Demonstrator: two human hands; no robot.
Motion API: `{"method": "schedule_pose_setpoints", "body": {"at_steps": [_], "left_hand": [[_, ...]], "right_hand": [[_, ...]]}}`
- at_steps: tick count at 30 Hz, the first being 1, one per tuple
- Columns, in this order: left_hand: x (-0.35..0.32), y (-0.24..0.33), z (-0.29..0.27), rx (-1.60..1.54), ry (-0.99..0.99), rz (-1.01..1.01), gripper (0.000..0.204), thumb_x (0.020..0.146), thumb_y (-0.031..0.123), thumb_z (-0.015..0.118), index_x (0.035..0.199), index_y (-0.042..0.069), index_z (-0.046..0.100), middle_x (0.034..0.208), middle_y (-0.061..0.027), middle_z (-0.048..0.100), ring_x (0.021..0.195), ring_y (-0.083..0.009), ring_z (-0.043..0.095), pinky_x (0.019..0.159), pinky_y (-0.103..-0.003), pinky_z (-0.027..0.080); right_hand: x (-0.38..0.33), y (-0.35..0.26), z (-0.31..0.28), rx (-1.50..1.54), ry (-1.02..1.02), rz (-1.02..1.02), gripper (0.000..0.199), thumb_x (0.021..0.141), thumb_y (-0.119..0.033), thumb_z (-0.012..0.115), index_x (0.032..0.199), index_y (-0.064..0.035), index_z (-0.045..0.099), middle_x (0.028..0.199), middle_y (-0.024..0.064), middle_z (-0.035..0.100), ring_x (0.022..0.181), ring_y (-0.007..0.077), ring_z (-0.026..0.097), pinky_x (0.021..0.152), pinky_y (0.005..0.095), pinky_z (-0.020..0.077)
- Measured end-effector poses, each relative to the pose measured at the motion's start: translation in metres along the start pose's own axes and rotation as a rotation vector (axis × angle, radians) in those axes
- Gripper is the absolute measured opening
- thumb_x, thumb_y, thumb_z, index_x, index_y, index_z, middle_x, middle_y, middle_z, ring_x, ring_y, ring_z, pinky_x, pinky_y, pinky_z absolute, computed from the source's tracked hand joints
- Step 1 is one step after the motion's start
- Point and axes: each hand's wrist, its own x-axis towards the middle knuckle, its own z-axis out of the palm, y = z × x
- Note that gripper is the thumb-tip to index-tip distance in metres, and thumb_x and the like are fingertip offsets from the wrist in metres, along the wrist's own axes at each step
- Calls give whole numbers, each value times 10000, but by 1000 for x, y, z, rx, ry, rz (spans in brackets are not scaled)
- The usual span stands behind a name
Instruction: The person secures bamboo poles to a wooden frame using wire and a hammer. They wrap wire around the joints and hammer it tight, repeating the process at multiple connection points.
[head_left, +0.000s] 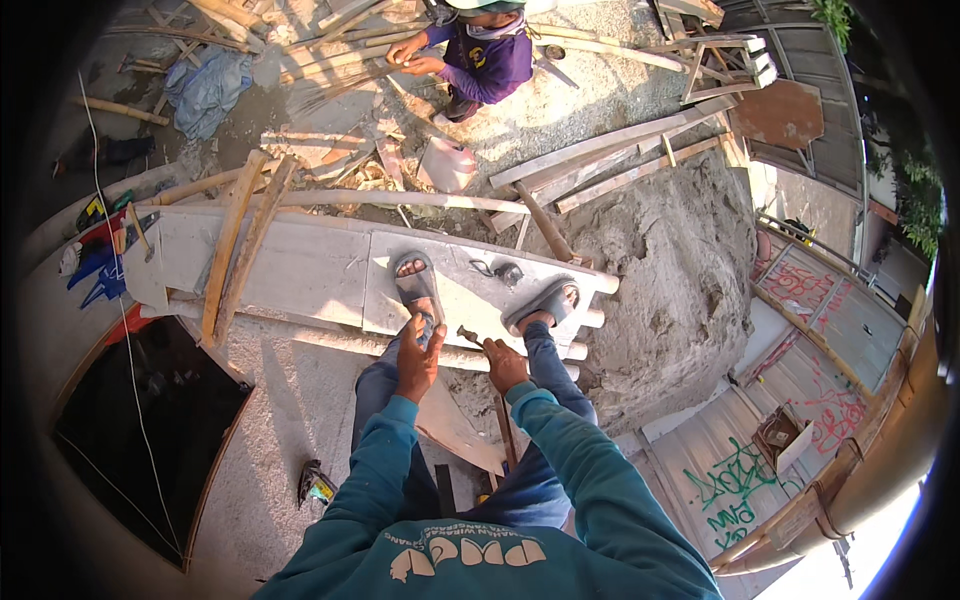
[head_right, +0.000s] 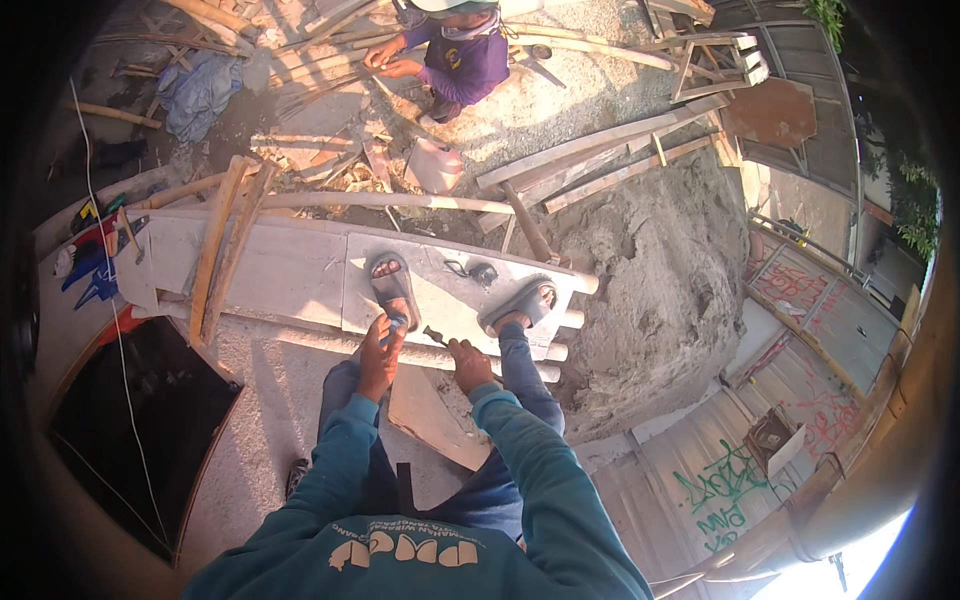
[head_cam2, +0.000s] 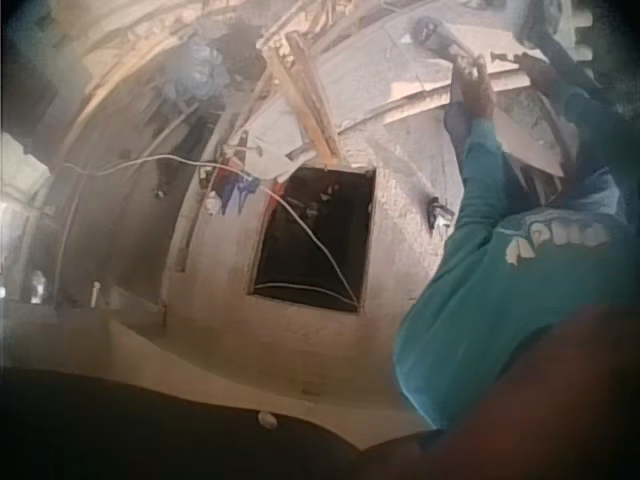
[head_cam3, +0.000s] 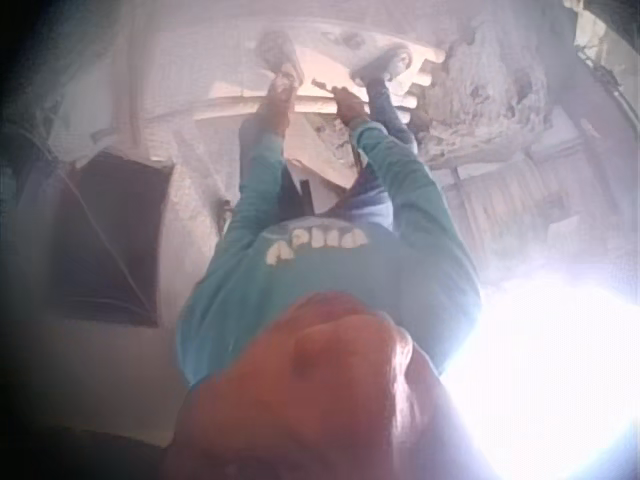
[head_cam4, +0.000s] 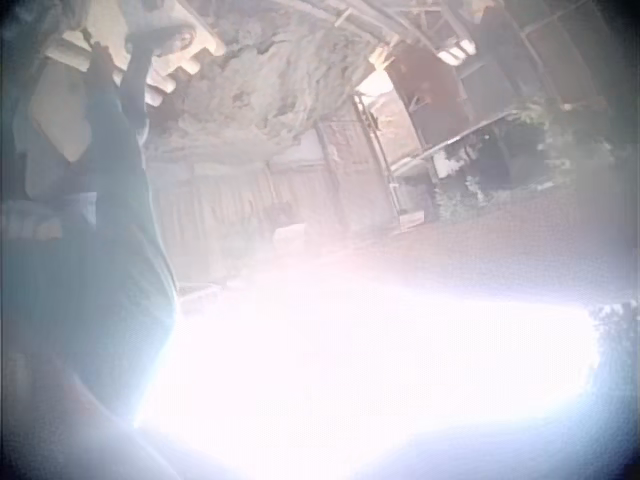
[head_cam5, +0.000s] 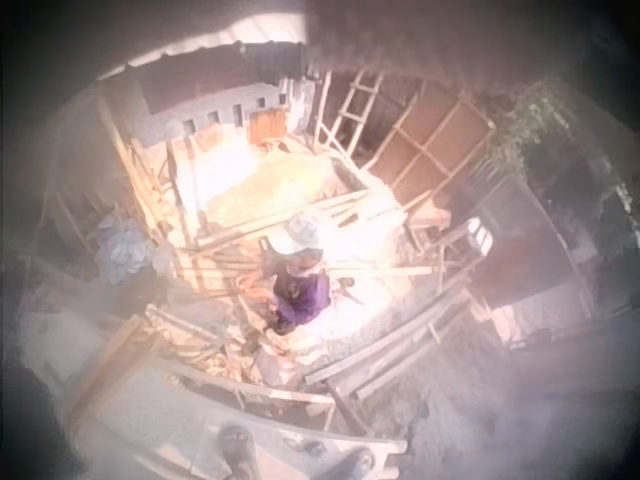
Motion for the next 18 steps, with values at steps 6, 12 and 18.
{"method": "schedule_pose_setpoints", "body": {"at_steps": [6,12,18], "left_hand": [[-88,107,-7,-147,-606,209,1024,789,616,755,1480,-15,339,1415,-203,457,1278,-326,478,1114,-445,377],[-183,235,-30,114,-617,520,500,985,408,589,1250,-15,563,1139,-158,644,1040,-232,625,909,-365,488],[-242,299,-30,390,-478,878,459,1055,372,432,1138,-38,621,1011,-166,697,893,-239,673,770,-354,524]], "right_hand": [[-125,-106,-143,338,330,-82,179,903,-115,620,1064,-107,542,959,150,599,942,394,626,756,499,516],[-210,-179,-235,506,697,-189,335,897,-131,669,1219,-82,593,1153,180,570,1059,396,578,896,447,507],[-271,-199,-258,623,806,-77,535,818,-161,786,1229,-73,456,1247,193,479,1120,424,560,877,453,520]]}}
